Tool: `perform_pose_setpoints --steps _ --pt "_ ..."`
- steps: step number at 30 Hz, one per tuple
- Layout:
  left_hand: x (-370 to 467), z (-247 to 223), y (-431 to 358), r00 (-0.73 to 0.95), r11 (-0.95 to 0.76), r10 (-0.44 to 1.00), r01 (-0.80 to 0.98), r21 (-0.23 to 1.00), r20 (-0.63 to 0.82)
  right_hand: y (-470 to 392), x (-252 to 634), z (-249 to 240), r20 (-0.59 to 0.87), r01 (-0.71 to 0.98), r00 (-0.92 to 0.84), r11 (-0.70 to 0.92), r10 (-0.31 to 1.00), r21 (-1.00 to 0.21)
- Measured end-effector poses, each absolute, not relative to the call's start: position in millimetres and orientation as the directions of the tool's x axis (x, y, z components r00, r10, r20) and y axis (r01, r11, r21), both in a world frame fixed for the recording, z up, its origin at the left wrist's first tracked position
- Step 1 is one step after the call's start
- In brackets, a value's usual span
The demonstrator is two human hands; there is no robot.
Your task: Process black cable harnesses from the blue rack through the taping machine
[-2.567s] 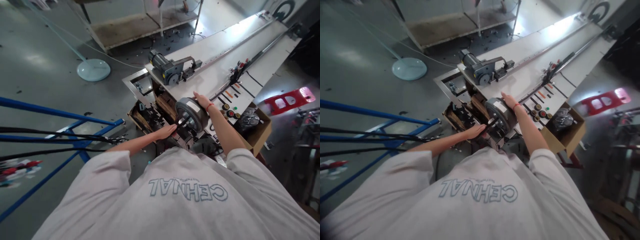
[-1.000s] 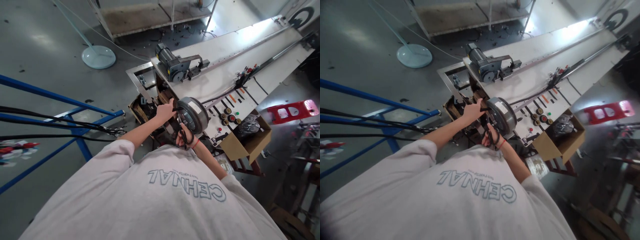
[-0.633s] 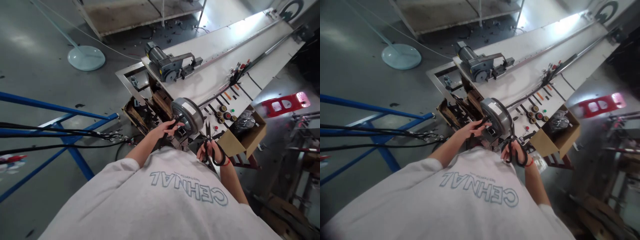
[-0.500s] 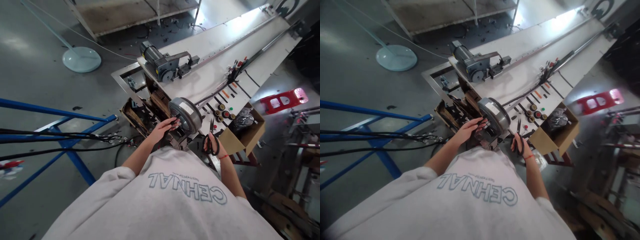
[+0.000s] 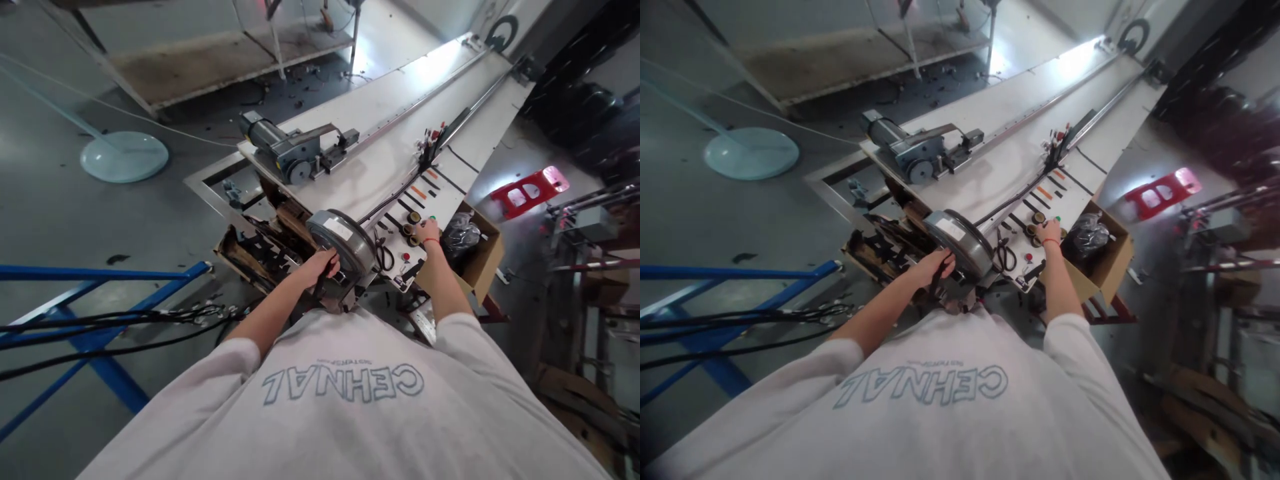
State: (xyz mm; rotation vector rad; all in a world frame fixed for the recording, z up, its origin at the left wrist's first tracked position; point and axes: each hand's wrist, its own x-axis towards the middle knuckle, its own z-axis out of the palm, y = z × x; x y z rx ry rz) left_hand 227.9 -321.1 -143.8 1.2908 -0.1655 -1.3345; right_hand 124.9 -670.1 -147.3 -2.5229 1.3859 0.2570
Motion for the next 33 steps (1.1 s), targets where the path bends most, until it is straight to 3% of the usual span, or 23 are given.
perform_pose_setpoints --steps 2,4,7,10,14,20,25,27,30,33 --pt "225 -137 -322 0.443 -0.413 -0.710 0.368 0.833 -0.548 -704 130 -145 -0.253 -0.879 0.476 -0.468 -0.843 -0.095" --pt "223 -130 -321 0.528 -0.542 -0.682 0.099 0.835 -0.506 -723 133 -147 -0.306 -0.895 0.438 -0.443 -0.845 -0.060" --pt "219 -121 -321 0.627 -0.664 -0.666 -0.252 0.704 -0.403 -732 135 -156 -0.385 -0.908 0.389 -0.420 -0.837 -0.004" --pt "211 -118 -319 0.704 -0.751 -0.617 -0.391 0.533 -0.352 -729 133 -164 -0.376 -0.897 0.405 -0.442 -0.833 0.013" --pt "199 -124 -308 0.755 -0.755 -0.592 -0.395 0.524 -0.284 -725 129 -167 -0.372 -0.895 0.416 -0.446 -0.830 -0.007" --pt "186 -136 -270 0.751 -0.751 -0.554 -0.266 0.604 -0.359 -724 128 -164 -0.380 -0.897 0.415 -0.442 -0.827 -0.018" --pt "174 -155 -237 0.729 -0.727 -0.452 0.034 0.686 -0.515 -723 129 -162 -0.388 -0.899 0.414 -0.438 -0.824 -0.029" --pt "171 -164 -231 0.665 -0.703 -0.477 0.103 0.704 -0.575 -723 130 -161 -0.389 -0.899 0.412 -0.436 -0.824 -0.027" --pt "169 -167 -230 0.592 -0.677 -0.568 0.058 0.734 -0.572 -723 130 -160 -0.403 -0.899 0.408 -0.437 -0.819 -0.023" --pt "169 -158 -233 0.640 -0.606 -0.608 0.006 0.795 -0.469 -721 129 -160 -0.407 -0.898 0.408 -0.440 -0.817 -0.018"
